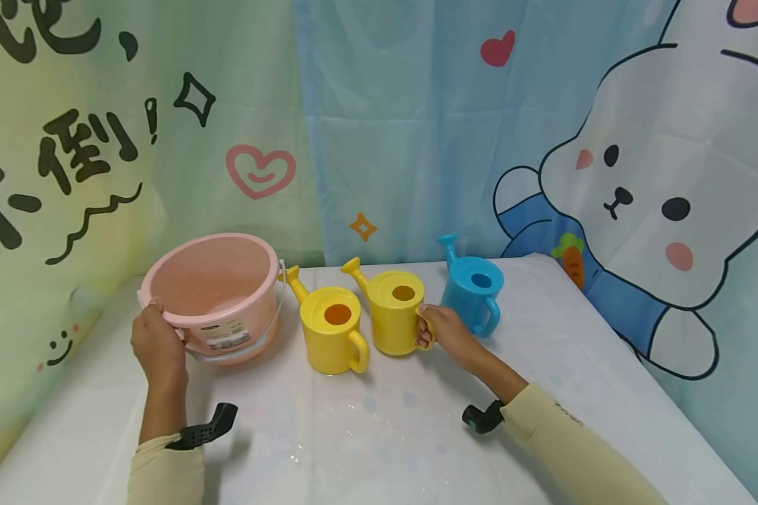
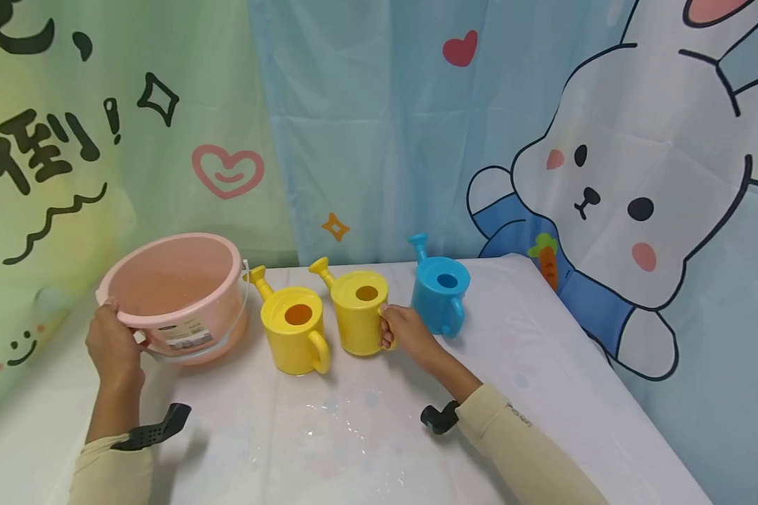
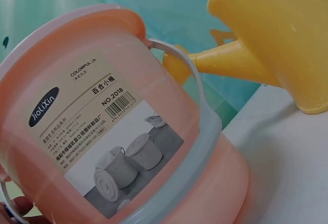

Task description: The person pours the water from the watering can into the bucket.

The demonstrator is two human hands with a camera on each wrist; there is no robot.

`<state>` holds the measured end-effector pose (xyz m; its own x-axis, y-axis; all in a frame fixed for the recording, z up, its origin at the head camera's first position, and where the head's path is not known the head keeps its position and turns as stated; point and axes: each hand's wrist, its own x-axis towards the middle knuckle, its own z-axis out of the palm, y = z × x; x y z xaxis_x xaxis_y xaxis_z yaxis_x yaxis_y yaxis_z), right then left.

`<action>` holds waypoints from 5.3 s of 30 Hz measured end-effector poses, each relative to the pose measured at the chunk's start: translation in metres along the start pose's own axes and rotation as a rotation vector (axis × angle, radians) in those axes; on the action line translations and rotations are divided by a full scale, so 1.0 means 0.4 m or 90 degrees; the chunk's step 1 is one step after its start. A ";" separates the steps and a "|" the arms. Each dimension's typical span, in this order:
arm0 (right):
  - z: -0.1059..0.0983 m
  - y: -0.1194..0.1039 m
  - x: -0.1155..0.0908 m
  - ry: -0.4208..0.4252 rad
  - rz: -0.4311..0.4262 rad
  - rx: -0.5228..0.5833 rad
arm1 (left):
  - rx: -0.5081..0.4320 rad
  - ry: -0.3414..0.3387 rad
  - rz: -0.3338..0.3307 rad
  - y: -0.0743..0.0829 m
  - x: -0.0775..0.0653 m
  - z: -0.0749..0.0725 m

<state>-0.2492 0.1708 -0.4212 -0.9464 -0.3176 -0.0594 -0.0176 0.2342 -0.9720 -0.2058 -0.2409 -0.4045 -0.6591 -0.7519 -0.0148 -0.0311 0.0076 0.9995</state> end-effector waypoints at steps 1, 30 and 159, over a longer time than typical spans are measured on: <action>-0.003 0.002 -0.002 -0.009 -0.002 -0.003 | -0.002 0.000 -0.001 0.000 0.000 0.000; -0.037 0.058 -0.019 -0.093 -0.048 0.084 | 0.001 -0.010 0.000 -0.002 -0.003 0.002; -0.102 -0.201 -0.083 0.323 -0.253 0.179 | 0.007 0.011 0.006 -0.003 -0.007 -0.002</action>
<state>-0.2296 0.1999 -0.3317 -0.9205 0.1540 0.3591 -0.3737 -0.0785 -0.9242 -0.2031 -0.2393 -0.4058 -0.6458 -0.7635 -0.0045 -0.0331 0.0221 0.9992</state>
